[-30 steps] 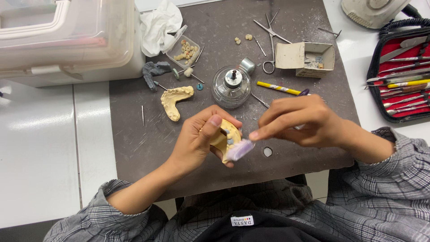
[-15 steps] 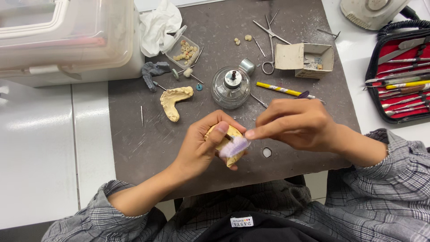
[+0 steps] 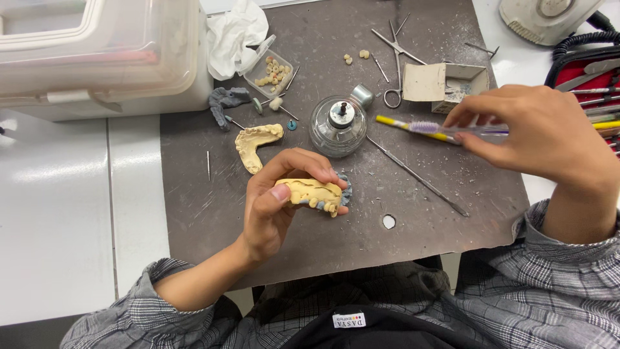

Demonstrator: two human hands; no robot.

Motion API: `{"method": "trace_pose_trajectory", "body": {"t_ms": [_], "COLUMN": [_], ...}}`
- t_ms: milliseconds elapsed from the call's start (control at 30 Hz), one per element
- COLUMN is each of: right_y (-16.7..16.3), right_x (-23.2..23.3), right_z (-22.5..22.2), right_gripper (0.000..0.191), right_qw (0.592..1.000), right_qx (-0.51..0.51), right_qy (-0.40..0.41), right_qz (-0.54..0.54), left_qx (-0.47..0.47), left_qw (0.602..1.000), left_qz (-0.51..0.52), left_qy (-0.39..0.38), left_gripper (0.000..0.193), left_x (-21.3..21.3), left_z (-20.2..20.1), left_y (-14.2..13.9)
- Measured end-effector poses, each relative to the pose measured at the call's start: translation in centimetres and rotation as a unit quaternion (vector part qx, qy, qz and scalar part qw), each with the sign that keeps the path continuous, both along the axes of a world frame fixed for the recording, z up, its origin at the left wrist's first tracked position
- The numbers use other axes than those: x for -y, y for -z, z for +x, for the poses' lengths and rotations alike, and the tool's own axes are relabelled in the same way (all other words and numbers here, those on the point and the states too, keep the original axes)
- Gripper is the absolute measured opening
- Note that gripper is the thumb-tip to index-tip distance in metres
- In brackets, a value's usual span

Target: The person holds a plaster dental model in one hand and uses a metal wax spatula to shape and smooth wax on the model's teeth, periodically warming the spatula tip over a small burner flame and repositioning the model to work on different teeth.

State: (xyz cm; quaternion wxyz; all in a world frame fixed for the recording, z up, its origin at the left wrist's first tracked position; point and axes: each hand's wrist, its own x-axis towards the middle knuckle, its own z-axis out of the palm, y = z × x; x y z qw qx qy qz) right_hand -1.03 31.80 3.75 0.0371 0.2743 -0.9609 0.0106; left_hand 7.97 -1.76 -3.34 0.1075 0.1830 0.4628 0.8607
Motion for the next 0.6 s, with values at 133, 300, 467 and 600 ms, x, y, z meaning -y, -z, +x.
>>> {"method": "trace_pose_trajectory", "body": {"t_ms": [133,300,467,600], "right_y": [0.4,1.6,3.2,3.2], "right_x": [2.0,4.3,3.5,1.5], "right_z": [1.1,1.3,0.8,-0.2], "right_gripper": [0.02,0.043,0.033,0.029], "right_qw": [1.0,0.979,0.959,0.95], "right_qx": [-0.014,0.2,0.277,0.308], "right_qy": [0.012,0.02,0.052,0.053], "right_qz": [0.004,0.043,-0.017,-0.027], "left_qx": [0.008,0.071,0.137,0.144], "left_qw": [1.0,0.996,0.981,0.975], "left_qz": [0.004,0.044,0.064,0.077], "left_qy": [0.005,0.035,0.119,0.152], "left_gripper": [0.047,0.049,0.05,0.046], "left_x": [0.0,0.0,-0.1,0.1], "left_z": [-0.1,-0.1,-0.9,-1.2], "left_y": [0.0,0.1,0.5,0.6]}}
